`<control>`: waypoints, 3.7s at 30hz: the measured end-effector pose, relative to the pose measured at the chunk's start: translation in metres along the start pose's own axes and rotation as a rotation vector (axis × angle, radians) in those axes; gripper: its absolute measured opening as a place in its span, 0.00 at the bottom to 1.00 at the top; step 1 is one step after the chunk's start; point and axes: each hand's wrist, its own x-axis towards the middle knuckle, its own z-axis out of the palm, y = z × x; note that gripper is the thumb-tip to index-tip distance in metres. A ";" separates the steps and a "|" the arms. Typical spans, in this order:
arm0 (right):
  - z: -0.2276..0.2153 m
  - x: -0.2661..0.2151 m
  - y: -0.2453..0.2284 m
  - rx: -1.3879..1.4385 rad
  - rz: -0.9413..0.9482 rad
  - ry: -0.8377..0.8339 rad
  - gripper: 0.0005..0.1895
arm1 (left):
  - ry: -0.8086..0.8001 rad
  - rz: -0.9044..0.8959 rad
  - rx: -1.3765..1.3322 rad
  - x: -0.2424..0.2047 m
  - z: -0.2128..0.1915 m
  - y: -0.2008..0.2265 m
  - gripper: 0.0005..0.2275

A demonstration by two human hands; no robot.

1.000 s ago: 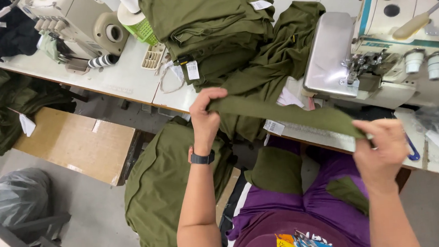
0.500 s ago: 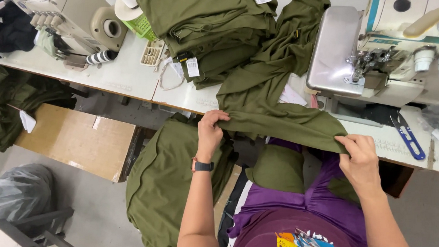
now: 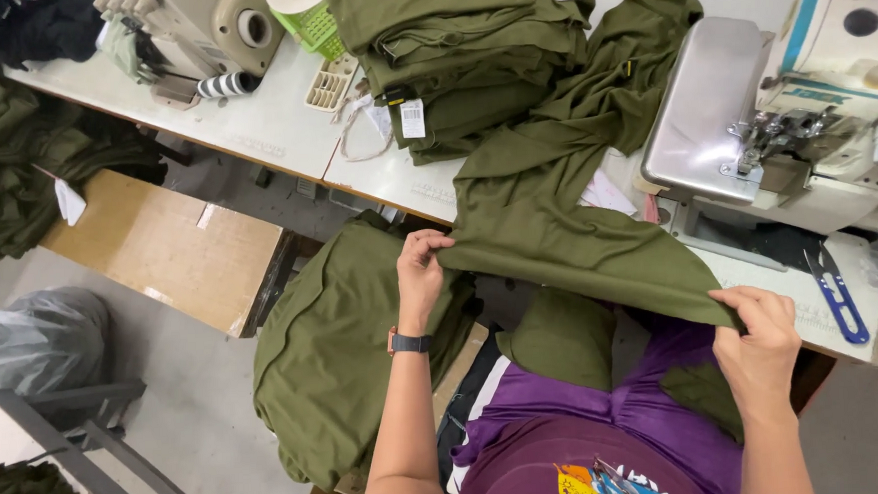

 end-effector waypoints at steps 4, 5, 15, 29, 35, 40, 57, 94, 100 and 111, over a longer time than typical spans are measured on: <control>-0.003 -0.001 0.003 0.004 0.009 -0.004 0.27 | -0.027 -0.046 -0.024 -0.010 -0.003 -0.018 0.24; -0.005 -0.002 0.002 0.011 0.049 -0.016 0.27 | -0.044 -0.077 -0.035 -0.013 -0.004 -0.017 0.24; -0.041 0.033 -0.050 0.412 0.167 -0.083 0.03 | -0.177 0.035 -0.182 0.000 -0.022 0.026 0.09; 0.031 0.077 0.049 0.217 0.652 0.042 0.27 | -0.136 -0.205 -0.115 0.104 0.045 0.032 0.10; 0.030 0.072 0.054 0.253 0.666 0.010 0.23 | -0.204 -0.339 -0.230 0.104 0.040 0.033 0.11; 0.029 0.063 0.043 0.387 0.595 0.041 0.13 | -0.227 -0.395 -0.242 0.104 0.037 0.033 0.12; 0.022 0.061 0.041 0.326 0.523 0.039 0.11 | -0.051 -0.135 0.099 0.105 0.058 0.009 0.09; -0.017 0.035 -0.150 0.625 -0.187 -0.714 0.09 | -0.178 -0.673 -0.862 0.123 0.121 0.058 0.31; 0.037 0.017 -0.145 0.656 0.009 -0.819 0.12 | -0.264 -0.599 -0.642 0.112 0.105 0.036 0.18; 0.018 0.062 -0.174 0.622 -0.083 -0.366 0.08 | -0.236 -0.024 -0.484 0.059 0.127 0.118 0.20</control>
